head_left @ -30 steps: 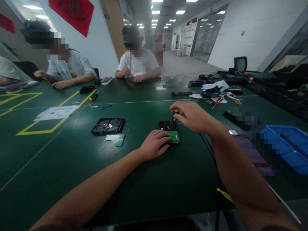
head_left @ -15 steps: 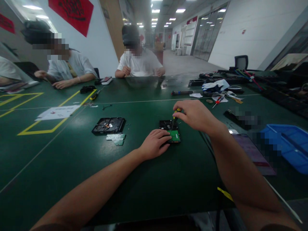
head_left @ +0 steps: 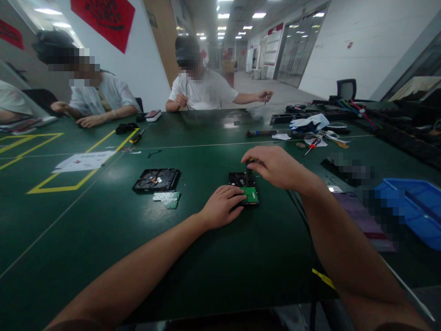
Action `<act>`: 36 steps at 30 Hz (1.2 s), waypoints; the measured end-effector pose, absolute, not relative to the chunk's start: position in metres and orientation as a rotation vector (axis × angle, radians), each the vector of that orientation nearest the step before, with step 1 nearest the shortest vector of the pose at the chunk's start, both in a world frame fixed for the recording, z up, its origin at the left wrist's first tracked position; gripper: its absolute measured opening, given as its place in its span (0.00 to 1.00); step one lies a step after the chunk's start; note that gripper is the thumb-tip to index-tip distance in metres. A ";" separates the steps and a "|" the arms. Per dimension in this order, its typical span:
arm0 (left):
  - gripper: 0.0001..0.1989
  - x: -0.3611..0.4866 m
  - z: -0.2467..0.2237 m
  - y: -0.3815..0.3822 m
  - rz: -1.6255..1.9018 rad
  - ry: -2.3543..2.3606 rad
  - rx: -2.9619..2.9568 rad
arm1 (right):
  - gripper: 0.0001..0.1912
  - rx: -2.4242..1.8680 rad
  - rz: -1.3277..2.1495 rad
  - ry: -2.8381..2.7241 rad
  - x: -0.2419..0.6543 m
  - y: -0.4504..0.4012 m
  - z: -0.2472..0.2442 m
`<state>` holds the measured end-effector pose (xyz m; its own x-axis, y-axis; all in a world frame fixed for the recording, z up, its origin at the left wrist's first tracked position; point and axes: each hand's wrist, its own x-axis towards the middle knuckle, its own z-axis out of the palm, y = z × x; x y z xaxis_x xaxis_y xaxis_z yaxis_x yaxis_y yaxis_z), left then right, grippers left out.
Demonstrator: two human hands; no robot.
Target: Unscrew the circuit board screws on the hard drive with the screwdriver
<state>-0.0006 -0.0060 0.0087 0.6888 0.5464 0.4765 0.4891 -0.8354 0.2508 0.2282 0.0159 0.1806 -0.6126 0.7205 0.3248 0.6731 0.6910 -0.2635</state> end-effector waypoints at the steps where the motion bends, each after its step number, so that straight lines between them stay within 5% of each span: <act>1: 0.18 -0.001 0.009 -0.006 0.837 0.861 2.788 | 0.13 -1.074 0.177 -2.496 0.228 0.016 0.180; 36: 0.18 -0.001 0.007 -0.005 0.849 0.855 2.804 | 0.09 -1.195 0.102 -2.404 0.228 0.016 0.179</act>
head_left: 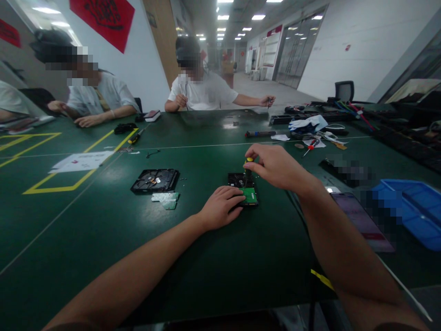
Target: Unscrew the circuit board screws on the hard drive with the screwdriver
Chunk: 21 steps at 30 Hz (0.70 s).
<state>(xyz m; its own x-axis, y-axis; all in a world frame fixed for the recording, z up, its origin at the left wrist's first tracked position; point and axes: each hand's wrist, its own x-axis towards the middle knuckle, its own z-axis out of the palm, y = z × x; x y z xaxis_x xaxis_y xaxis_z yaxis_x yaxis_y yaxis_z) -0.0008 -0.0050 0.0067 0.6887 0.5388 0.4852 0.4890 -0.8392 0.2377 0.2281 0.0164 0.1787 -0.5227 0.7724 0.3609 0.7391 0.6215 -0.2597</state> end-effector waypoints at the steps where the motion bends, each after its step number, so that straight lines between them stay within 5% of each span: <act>1: 0.18 -0.001 0.006 -0.005 0.852 0.853 2.805 | 0.09 -1.208 0.090 -2.403 0.228 0.017 0.179; 21: 0.17 0.000 0.008 -0.006 0.853 0.855 2.806 | 0.13 -1.108 0.179 -2.477 0.230 0.019 0.176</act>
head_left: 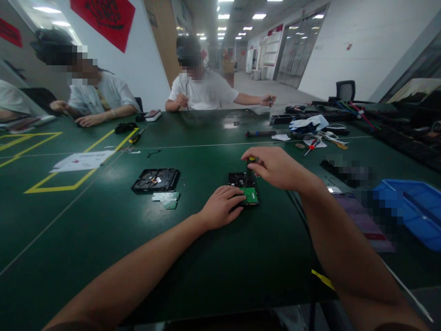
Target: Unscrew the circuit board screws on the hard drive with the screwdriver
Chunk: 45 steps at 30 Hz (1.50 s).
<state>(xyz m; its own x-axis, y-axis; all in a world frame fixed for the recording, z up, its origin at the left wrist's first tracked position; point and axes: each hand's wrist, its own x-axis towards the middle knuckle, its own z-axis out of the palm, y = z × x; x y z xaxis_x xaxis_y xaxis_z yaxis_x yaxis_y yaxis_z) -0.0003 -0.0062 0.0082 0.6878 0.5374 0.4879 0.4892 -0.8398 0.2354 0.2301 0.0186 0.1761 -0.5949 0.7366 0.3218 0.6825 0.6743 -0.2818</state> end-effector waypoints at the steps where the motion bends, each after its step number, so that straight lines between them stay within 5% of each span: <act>1: 0.17 0.000 0.008 -0.006 0.854 0.854 2.806 | 0.14 -1.121 0.188 -2.472 0.231 0.018 0.176; 15: 0.18 -0.001 0.006 -0.005 0.855 0.858 2.809 | 0.10 -1.238 -0.045 -2.469 0.229 0.019 0.178; 45: 0.18 0.000 0.009 -0.006 0.846 0.864 2.796 | 0.11 -1.122 0.026 -2.484 0.228 0.023 0.171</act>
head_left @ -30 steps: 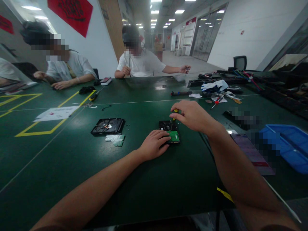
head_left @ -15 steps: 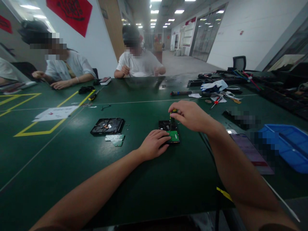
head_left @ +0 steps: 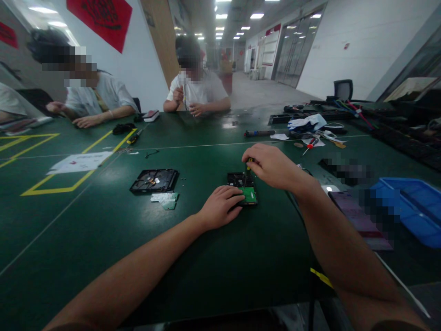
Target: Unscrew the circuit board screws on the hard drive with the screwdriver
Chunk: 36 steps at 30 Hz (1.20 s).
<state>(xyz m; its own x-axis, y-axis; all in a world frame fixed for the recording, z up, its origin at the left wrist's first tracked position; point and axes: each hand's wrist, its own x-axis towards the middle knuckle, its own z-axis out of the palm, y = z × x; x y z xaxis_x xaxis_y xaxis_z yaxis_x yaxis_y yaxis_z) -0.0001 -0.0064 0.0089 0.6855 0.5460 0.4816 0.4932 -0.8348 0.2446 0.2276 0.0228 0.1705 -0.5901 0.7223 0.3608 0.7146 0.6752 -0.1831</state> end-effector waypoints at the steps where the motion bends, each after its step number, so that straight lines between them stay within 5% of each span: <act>1: 0.18 0.000 0.009 -0.006 0.846 0.865 2.796 | 0.12 -1.106 0.035 -2.484 0.228 0.023 0.170; 36: 0.19 0.001 0.010 -0.008 0.859 0.870 2.779 | 0.14 -1.085 0.106 -2.457 0.226 0.019 0.173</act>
<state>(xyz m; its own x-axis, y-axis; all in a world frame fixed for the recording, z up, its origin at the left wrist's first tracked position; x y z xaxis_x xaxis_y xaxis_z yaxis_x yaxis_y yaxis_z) 0.0006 -0.0082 0.0104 0.6766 0.5529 0.4864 0.4935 -0.8307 0.2579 0.2261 0.0189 0.1732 -0.5896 0.7179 0.3701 0.6834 0.6876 -0.2452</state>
